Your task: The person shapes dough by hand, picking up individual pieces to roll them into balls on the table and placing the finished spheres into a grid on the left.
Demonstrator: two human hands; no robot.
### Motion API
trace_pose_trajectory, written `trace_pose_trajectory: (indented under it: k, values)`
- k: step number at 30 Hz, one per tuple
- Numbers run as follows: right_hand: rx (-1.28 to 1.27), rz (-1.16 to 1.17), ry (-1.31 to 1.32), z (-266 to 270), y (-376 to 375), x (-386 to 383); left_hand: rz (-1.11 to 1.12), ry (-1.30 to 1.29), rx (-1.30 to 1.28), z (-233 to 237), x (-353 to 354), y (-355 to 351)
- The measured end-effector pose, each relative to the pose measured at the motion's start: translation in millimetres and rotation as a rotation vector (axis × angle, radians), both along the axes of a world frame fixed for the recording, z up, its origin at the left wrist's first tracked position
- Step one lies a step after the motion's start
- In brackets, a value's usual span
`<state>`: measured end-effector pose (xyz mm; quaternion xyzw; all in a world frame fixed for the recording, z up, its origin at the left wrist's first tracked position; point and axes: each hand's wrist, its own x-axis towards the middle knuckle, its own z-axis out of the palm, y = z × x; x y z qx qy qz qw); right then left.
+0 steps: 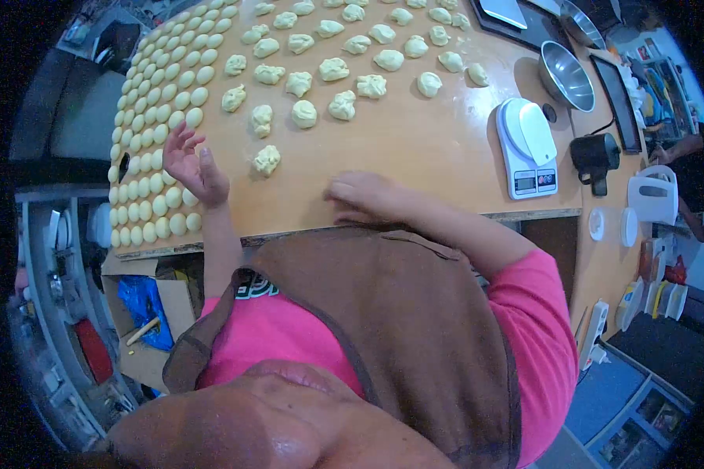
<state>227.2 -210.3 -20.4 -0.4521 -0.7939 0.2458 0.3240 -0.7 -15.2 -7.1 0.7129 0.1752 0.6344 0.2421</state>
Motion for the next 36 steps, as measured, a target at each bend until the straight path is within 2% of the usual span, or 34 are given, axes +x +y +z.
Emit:
trace_pose_trajectory:
  k: [2, 3, 4, 6, 8, 10, 12, 15, 16, 18, 19, 23, 25, 28, 29, 32, 33, 34, 36]
  values:
    - [-0.106, -0.002, -0.137, -21.3, -8.7, 29.8, 0.008, -0.043, -0.017, 0.7, 0.8, 0.9]
    - [0.032, -0.064, -0.106, -16.3, -1.8, 38.1, -0.005, -0.026, 0.002, 1.8, 1.7, 0.1]
    - [0.026, -0.074, -0.101, -11.4, 8.5, 38.8, -0.022, -0.006, 0.023, 2.1, 2.5, -1.5]
    - [0.095, -0.149, -0.181, 0.2, 41.2, 24.6, -0.021, 0.01, 0.022, 0.8, 2.8, -2.4]
    - [0.061, -0.162, -0.091, 6.3, 31.7, -1.2, -0.005, 0.025, 0.026, -0.6, 2.5, -1.4]
    - [-0.045, 0.042, -0.041, 8.3, 13.2, -11.7, 0.006, -0.038, 0.004, -1.2, -0.1, 1.6]
    - [-0.02, 0.071, -0.043, -10.7, 4.3, 10.5, 0.001, -0.051, 0.002, -0.2, 0.0, 1.1]
    - [0.077, -0.232, -0.192, 0.8, 17.7, 27.1, -0.017, -0.022, 0.017, 1.3, 3.2, -3.0]
    - [0.077, -0.238, -0.191, -4.3, 26.9, 16.2, -0.022, 0.017, 0.049, 2.8, 4.6, -3.1]
    - [0.165, -0.131, -0.048, -8.7, 45.8, -1.2, -0.015, 0.017, 0.04, -1.0, 4.2, -1.9]
    - [0.037, -0.084, -0.021, -2.6, 34.5, -9.9, -0.005, 0.022, 0.027, -2.0, 2.5, -0.9]
    - [0.103, 0.011, -0.065, -6.8, 7.8, 17.6, 0.019, -0.037, 0.0, 2.6, 0.0, 0.1]
    - [0.023, -0.24, -0.166, -3.1, 12.8, 31.4, 0.002, -0.003, 0.004, 4.3, 2.0, -2.3]
    - [0.04, -0.184, -0.064, 0.4, 38.5, 5.0, -0.015, 0.004, 0.007, -1.1, 3.9, -1.9]
    - [0.046, -0.105, -0.037, 4.1, 32.1, -2.4, -0.012, 0.004, 0.013, 0.2, 4.3, -1.0]
    - [0.025, -0.061, -0.079, -1.1, 5.1, 10.2, 0.02, -0.012, -0.008, 2.9, 0.1, -0.8]
    - [-0.069, -0.115, -0.108, -0.5, 0.1, 18.6, 0.02, -0.019, -0.017, 4.4, 0.2, -1.0]
    - [-0.076, -0.117, -0.109, -2.0, 2.9, 22.7, 0.013, -0.023, -0.031, 4.4, 0.9, -2.5]
    - [-0.033, -0.262, -0.179, 8.6, 19.1, 24.1, -0.013, -0.006, -0.029, 2.5, 3.0, -4.2]
